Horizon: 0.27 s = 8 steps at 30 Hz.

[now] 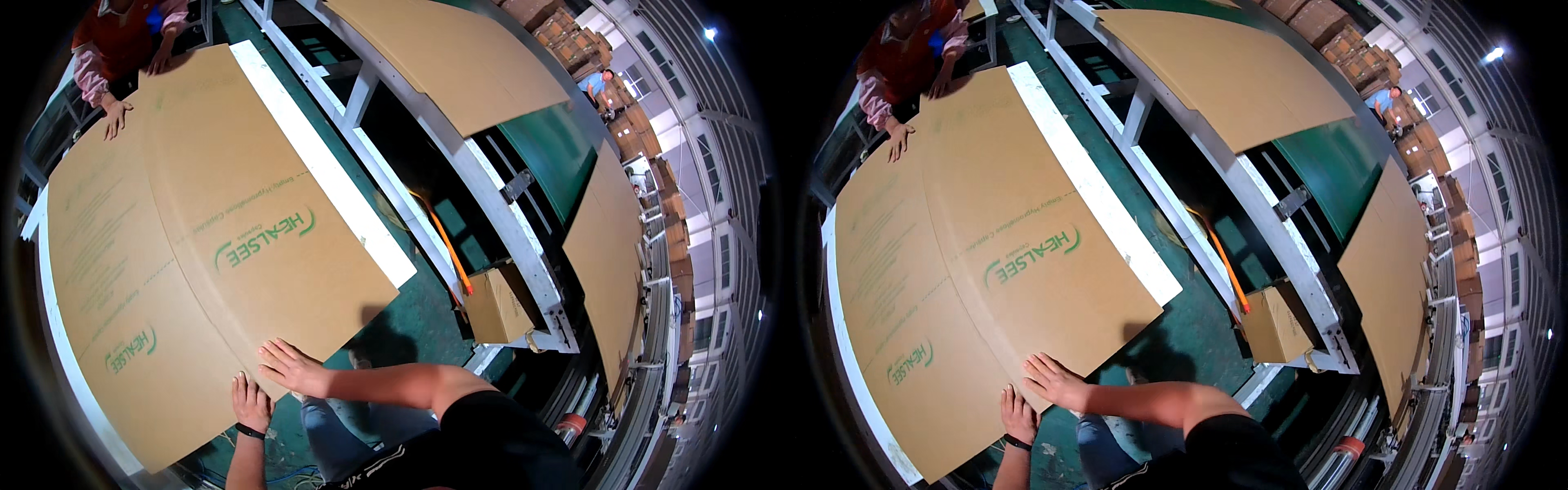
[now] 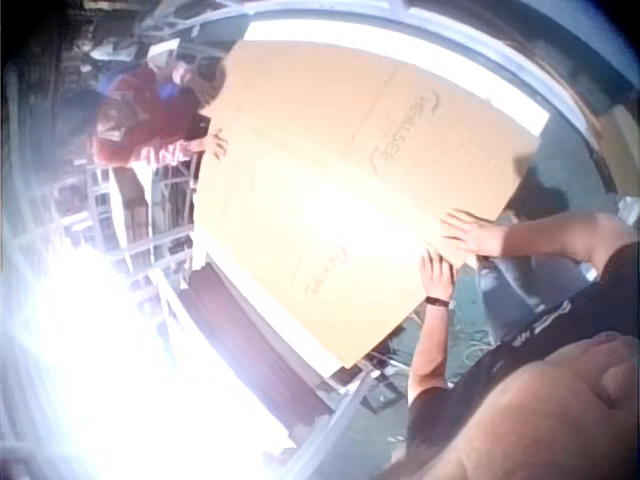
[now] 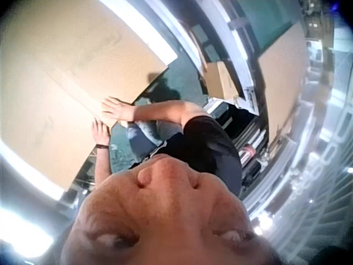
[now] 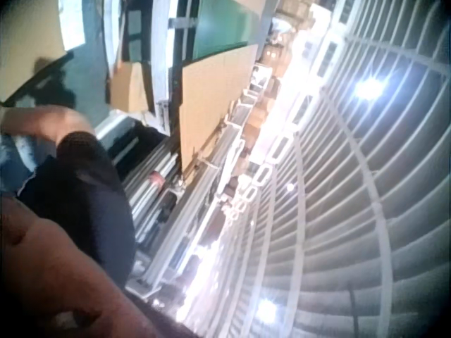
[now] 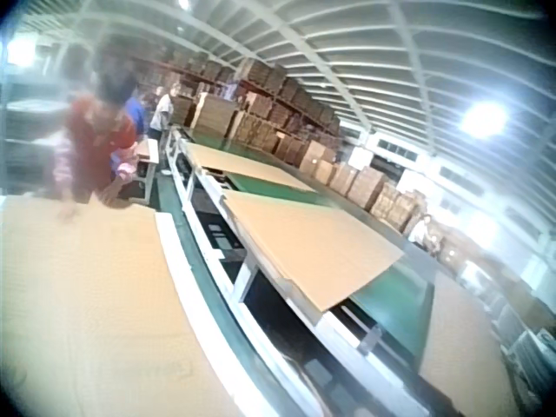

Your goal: The person folds and assembles flat cardboard boxes on a workbench. They fold the side flaps, tuck the tabs into slots, and then place the assembled boxes onto a conveyor belt.

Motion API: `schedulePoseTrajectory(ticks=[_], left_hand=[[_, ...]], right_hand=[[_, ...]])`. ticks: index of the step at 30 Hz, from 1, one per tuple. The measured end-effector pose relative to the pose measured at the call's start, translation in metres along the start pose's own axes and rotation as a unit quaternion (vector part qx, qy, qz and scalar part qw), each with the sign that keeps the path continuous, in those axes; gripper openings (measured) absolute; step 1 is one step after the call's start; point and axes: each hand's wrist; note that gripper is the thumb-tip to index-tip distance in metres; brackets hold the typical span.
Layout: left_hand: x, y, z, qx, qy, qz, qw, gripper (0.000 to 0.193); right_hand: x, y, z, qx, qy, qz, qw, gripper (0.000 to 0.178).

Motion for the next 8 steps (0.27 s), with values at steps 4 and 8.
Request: schedulePoseTrajectory(ticks=[4, 8], left_hand=[[-0.001, 0.004, 0.003, -0.031, -0.023, 0.006, 0.999, 0.044], [0.005, -0.008, 0.000, -0.048, -0.061, 0.033, 0.996, 0.048]], right_hand=[[0.030, -0.005, -0.002, -0.008, -0.061, -0.051, 0.997, 0.045], [0.022, -0.002, -0.003, -0.025, -0.078, -0.106, 0.991, 0.047]])
Point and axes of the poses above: each hand's wrist, its own y-axis towards the middle knuckle, its own x-axis out of the palm, z = x × y, and after that the axes turned 13 degrees about z, right-handed
